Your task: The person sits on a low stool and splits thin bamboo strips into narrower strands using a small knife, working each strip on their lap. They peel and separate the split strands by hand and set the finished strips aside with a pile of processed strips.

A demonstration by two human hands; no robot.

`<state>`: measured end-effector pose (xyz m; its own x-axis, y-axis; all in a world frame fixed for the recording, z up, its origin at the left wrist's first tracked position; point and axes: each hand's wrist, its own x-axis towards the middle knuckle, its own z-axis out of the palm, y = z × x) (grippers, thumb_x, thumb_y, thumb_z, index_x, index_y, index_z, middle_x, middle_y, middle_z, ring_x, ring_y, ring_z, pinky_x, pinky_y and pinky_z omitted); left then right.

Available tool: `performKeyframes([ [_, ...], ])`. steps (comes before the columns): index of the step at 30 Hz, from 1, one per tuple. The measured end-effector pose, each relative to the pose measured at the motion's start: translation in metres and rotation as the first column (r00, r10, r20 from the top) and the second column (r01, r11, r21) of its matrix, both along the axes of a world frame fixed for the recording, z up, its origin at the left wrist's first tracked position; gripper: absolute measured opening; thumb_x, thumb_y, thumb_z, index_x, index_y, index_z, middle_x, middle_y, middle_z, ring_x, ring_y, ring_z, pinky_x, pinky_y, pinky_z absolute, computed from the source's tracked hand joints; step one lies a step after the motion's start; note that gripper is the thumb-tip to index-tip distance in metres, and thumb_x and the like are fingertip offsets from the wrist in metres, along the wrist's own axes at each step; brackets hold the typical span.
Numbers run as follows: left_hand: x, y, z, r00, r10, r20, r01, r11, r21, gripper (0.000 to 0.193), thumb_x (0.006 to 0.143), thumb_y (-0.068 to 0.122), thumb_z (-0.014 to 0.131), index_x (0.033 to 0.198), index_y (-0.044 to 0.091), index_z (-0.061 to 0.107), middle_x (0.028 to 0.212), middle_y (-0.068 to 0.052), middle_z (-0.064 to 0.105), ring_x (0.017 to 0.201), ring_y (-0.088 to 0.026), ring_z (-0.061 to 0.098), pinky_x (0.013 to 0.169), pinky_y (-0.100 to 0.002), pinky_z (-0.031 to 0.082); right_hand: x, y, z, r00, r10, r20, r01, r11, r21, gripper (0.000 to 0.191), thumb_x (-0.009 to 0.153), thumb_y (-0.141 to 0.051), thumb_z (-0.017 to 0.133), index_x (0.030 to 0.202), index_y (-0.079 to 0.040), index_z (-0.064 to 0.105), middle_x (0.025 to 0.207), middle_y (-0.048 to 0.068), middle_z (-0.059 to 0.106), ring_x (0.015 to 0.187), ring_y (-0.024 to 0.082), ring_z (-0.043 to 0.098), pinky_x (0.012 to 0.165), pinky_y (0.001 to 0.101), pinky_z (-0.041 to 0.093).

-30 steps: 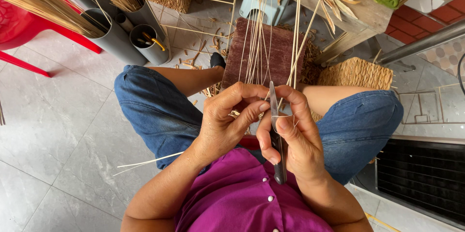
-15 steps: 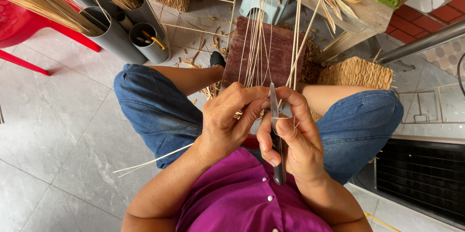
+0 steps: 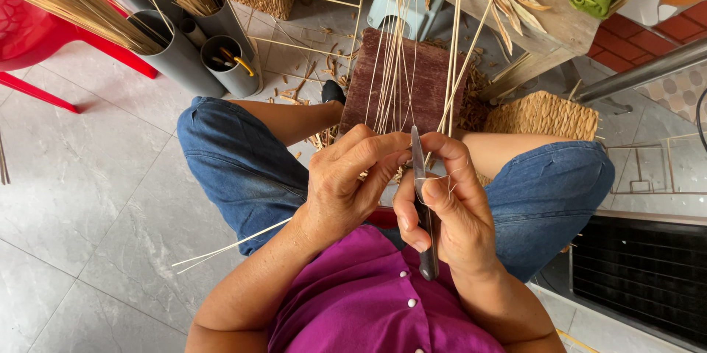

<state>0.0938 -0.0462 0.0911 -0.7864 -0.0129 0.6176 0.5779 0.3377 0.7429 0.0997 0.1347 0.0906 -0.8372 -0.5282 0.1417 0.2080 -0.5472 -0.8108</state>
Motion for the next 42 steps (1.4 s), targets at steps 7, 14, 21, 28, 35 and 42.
performKeyframes([
  [7, 0.000, 0.000, 0.000, 1.000, 0.010, -0.001, -0.010, 1.000, 0.002, 0.029, 0.092, 0.003, 0.081, 0.118, 0.009, 0.069, 0.082, -0.004, 0.059, 0.069, -0.016, 0.060, 0.060, -0.031, 0.047, -0.002, 0.000, -0.002, 1.000, -0.002, -0.008, 0.002, 1.000, 0.013, 0.041, 0.114, -0.022, 0.051, 0.152, -0.012, 0.038, 0.080, 0.015, 0.059, 0.053, 0.012, 0.046, 0.048, 0.0234, 0.042],
  [14, 0.000, 0.001, -0.002, 1.000, -0.014, -0.009, 0.014, 1.000, 0.017, 0.023, 0.093, 0.003, 0.080, 0.112, 0.004, 0.068, 0.084, -0.005, 0.063, 0.072, -0.017, 0.062, 0.064, -0.031, 0.049, -0.004, 0.000, -0.001, 1.000, -0.011, 0.018, 0.011, 1.000, 0.028, 0.038, 0.114, -0.023, 0.052, 0.149, -0.011, 0.041, 0.081, 0.015, 0.060, 0.053, 0.013, 0.047, 0.048, 0.0242, 0.042],
  [21, 0.001, 0.000, 0.001, 0.992, -0.015, 0.127, 0.003, 0.995, 0.095, 0.012, 0.093, 0.005, 0.080, 0.100, 0.005, 0.070, 0.085, -0.004, 0.068, 0.074, -0.015, 0.065, 0.065, -0.028, 0.053, -0.008, 0.003, 0.002, 0.997, 0.029, 0.074, -0.033, 0.998, 0.060, 0.044, 0.112, -0.026, 0.052, 0.151, -0.012, 0.038, 0.076, 0.016, 0.060, 0.049, 0.012, 0.045, 0.044, 0.0231, 0.040],
  [28, 0.000, -0.009, 0.012, 0.990, -0.067, 0.124, 0.066, 0.998, 0.006, 0.017, 0.092, 0.004, 0.077, 0.107, 0.002, 0.069, 0.088, -0.007, 0.067, 0.078, -0.019, 0.068, 0.069, -0.031, 0.054, -0.011, 0.009, 0.004, 0.991, 0.021, 0.132, -0.029, 0.998, 0.056, 0.044, 0.111, -0.026, 0.055, 0.150, -0.013, 0.040, 0.079, 0.017, 0.060, 0.051, 0.013, 0.046, 0.045, 0.0235, 0.039],
  [35, -0.001, -0.014, 0.017, 0.984, -0.047, 0.171, 0.053, 0.998, -0.031, 0.011, 0.093, 0.006, 0.077, 0.103, 0.003, 0.072, 0.084, -0.008, 0.069, 0.076, -0.021, 0.069, 0.067, -0.032, 0.053, -0.017, 0.004, 0.002, 0.980, 0.096, 0.175, -0.109, 0.992, 0.068, 0.042, 0.110, -0.028, 0.054, 0.147, -0.013, 0.042, 0.079, 0.016, 0.060, 0.049, 0.011, 0.045, 0.044, 0.0232, 0.039],
  [42, -0.009, -0.030, 0.045, 0.994, 0.028, 0.105, -0.013, 0.990, -0.144, 0.033, 0.086, 0.015, 0.082, 0.114, 0.004, 0.069, 0.109, -0.009, 0.064, 0.099, -0.025, 0.065, 0.083, -0.035, 0.054, -0.021, 0.000, 0.007, 0.961, 0.054, 0.272, -0.084, 0.992, 0.099, 0.044, 0.107, -0.027, 0.056, 0.148, -0.017, 0.043, 0.080, 0.015, 0.059, 0.049, 0.010, 0.043, 0.043, 0.0208, 0.037],
])
